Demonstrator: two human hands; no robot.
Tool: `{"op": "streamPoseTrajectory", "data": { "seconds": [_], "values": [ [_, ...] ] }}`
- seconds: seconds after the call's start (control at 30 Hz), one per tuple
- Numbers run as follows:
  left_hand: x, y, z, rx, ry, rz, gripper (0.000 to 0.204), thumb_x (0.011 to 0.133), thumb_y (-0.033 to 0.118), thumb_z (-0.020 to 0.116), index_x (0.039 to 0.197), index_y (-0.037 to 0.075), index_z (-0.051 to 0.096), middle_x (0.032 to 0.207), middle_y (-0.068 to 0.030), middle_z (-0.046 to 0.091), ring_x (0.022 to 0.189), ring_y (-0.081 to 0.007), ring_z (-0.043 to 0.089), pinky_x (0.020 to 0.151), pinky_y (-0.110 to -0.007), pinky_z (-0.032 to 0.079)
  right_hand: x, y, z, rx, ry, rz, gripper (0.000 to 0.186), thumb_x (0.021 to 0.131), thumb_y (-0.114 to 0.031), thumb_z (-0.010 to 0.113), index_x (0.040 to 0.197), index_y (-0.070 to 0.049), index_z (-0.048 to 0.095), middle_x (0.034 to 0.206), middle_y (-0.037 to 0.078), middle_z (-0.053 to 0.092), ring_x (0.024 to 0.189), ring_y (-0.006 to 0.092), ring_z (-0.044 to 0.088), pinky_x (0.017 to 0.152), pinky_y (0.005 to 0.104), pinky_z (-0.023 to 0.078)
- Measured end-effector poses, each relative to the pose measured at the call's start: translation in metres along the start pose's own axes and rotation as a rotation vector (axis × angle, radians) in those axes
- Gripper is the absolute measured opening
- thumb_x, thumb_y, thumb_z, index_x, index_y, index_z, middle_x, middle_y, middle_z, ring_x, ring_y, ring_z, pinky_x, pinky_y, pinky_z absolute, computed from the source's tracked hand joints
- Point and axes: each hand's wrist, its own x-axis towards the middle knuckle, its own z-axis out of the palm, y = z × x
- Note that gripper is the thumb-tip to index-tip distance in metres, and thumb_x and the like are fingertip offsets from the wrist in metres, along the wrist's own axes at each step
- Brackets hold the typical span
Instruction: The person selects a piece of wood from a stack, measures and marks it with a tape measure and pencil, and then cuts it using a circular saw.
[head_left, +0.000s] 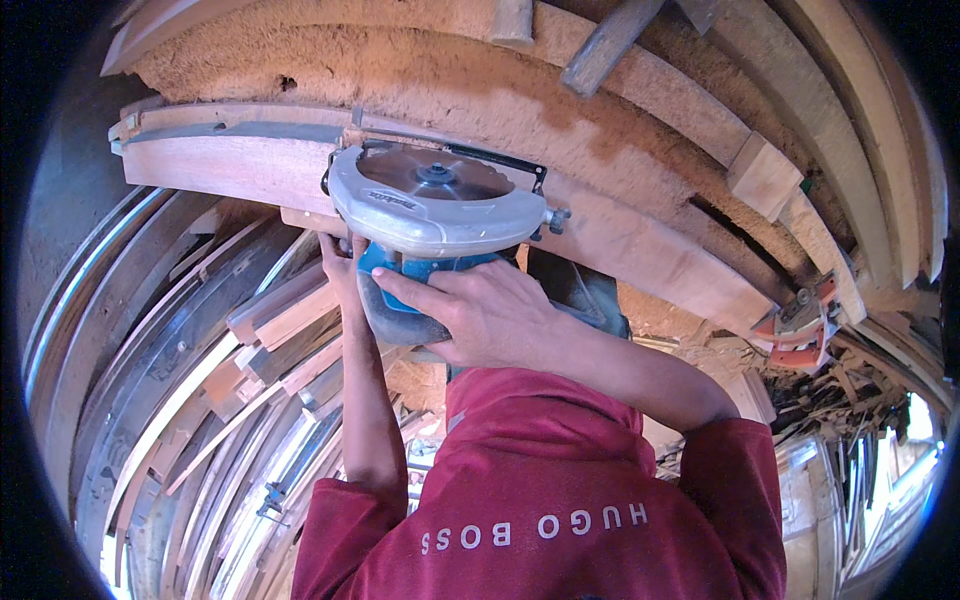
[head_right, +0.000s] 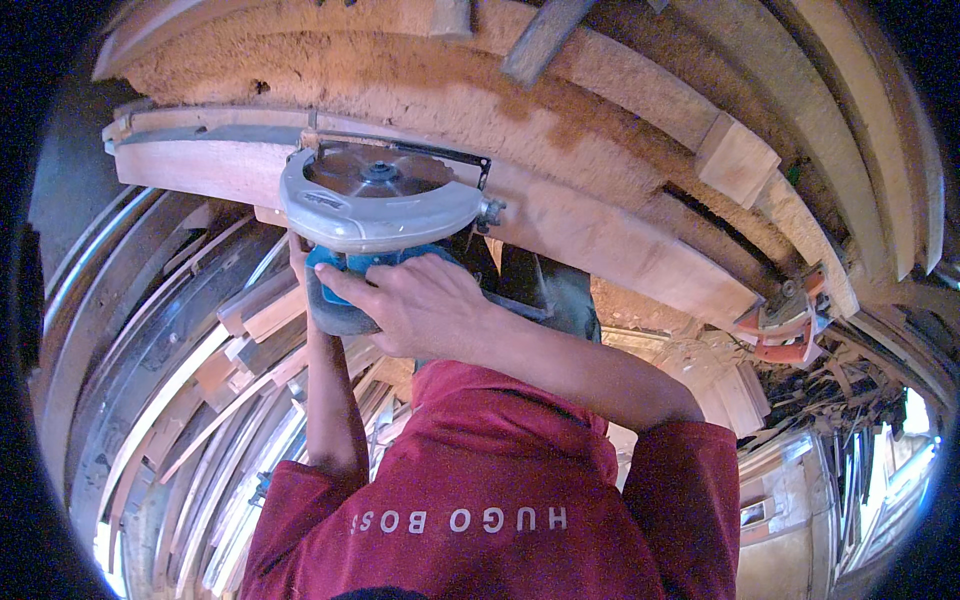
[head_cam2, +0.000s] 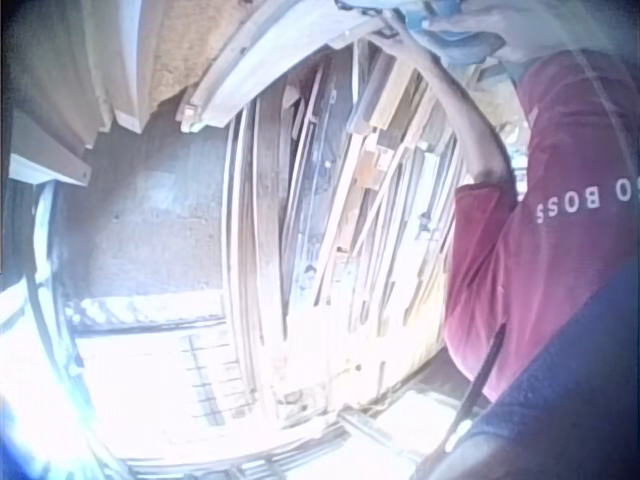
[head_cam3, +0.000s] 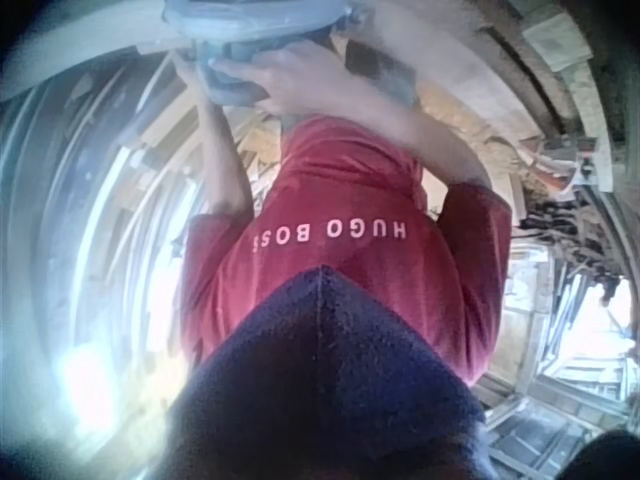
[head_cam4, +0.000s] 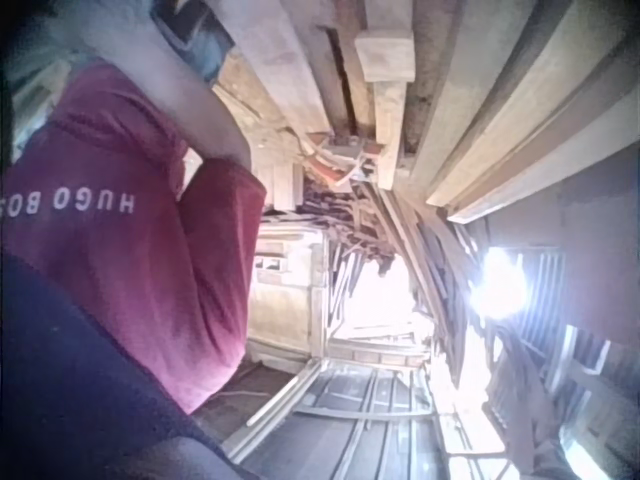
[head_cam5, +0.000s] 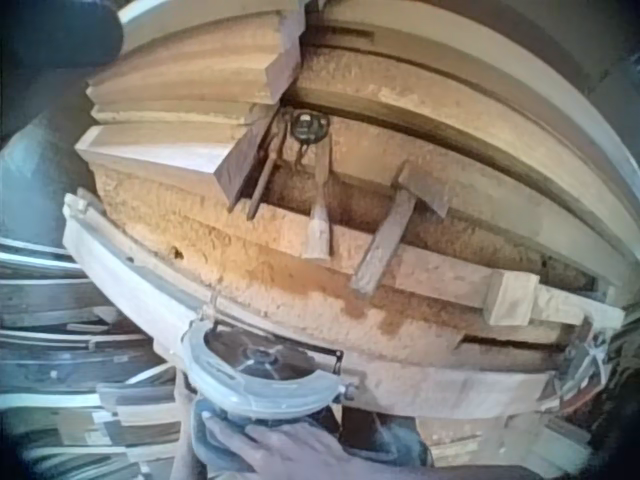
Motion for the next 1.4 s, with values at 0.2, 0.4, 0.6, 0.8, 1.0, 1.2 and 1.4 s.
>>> {"op": "streamPoseTrajectory", "data": {
  "seconds": [0.2,0.4,0.6,0.8,1.0,1.2,1.4],
  "values": [
    [-0.003,0.012,0.005,0.129,0.027,0.050,0.050,0.099,0.024,0.073,0.137,-0.001,0.052,0.115,-0.0115,0.070,0.097,-0.0146,0.065,0.081,-0.030,0.053,0.000,0.002,-0.010,0.029,-0.058,0.051,0.088,0.073,-0.036,0.087,0.152,-0.022,0.051,0.100,0.010,0.074,0.086,0.0335,0.074,0.075,0.0448,0.061],
    [-0.001,0.010,0.001,0.090,0.025,0.022,0.054,0.100,0.022,0.072,0.143,-0.002,0.048,0.117,-0.0116,0.069,0.097,-0.0161,0.065,0.082,-0.031,0.053,-0.002,0.001,-0.002,0.048,0.019,0.032,0.086,0.074,-0.032,0.086,0.152,-0.021,0.051,0.096,0.011,0.073,0.084,0.0342,0.073,0.073,0.0458,0.060],
    [-0.003,0.018,0.007,0.077,0.023,0.057,0.054,0.101,0.021,0.070,0.144,-0.002,0.047,0.125,-0.0155,0.067,0.106,-0.0191,0.065,0.089,-0.033,0.053,0.002,-0.003,-0.006,0.077,-0.041,0.079,0.085,0.075,-0.028,0.084,0.152,-0.020,0.051,0.098,0.013,0.073,0.084,0.0349,0.073,0.074,0.0460,0.060],
    [-0.003,0.022,0.005,0.094,0.018,-0.069,0.051,0.102,0.018,0.069,0.143,-0.002,0.047,0.126,-0.0169,0.066,0.109,-0.0187,0.064,0.091,-0.033,0.053,0.001,-0.005,-0.005,0.036,-0.055,0.093,0.085,0.078,-0.025,0.082,0.155,-0.019,0.046,0.104,0.015,0.074,0.089,0.0359,0.074,0.077,0.0462,0.060],
    [-0.001,0.014,0.003,0.041,0.022,-0.016,0.051,0.102,0.017,0.068,0.144,-0.001,0.046,0.125,-0.0157,0.066,0.106,-0.0182,0.064,0.088,-0.032,0.052,0.003,-0.009,-0.006,0.019,-0.074,0.099,0.087,0.078,-0.025,0.082,0.156,-0.018,0.043,0.103,0.015,0.073,0.088,0.0357,0.074,0.078,0.0469,0.061],
    [-0.001,0.021,0.006,0.023,0.023,-0.027,0.054,0.101,0.015,0.068,0.147,-0.001,0.043,0.127,-0.0136,0.065,0.109,-0.0178,0.062,0.091,-0.031,0.050,0.003,-0.009,-0.002,0.013,0.026,0.058,0.083,0.076,-0.020,0.078,0.153,-0.015,0.048,0.088,0.017,0.072,0.080,0.0378,0.073,0.074,0.0477,0.059],
    [-0.001,0.019,0.006,-0.007,0.036,-0.072,0.055,0.101,0.016,0.069,0.147,-0.001,0.043,0.124,-0.0121,0.065,0.105,-0.0168,0.061,0.090,-0.032,0.049,0.002,-0.009,-0.003,-0.018,-0.026,0.090,0.092,0.074,-0.022,0.082,0.157,-0.021,0.043,0.089,0.012,0.069,0.078,0.0336,0.072,0.071,0.0458,0.059]
  ]
}}
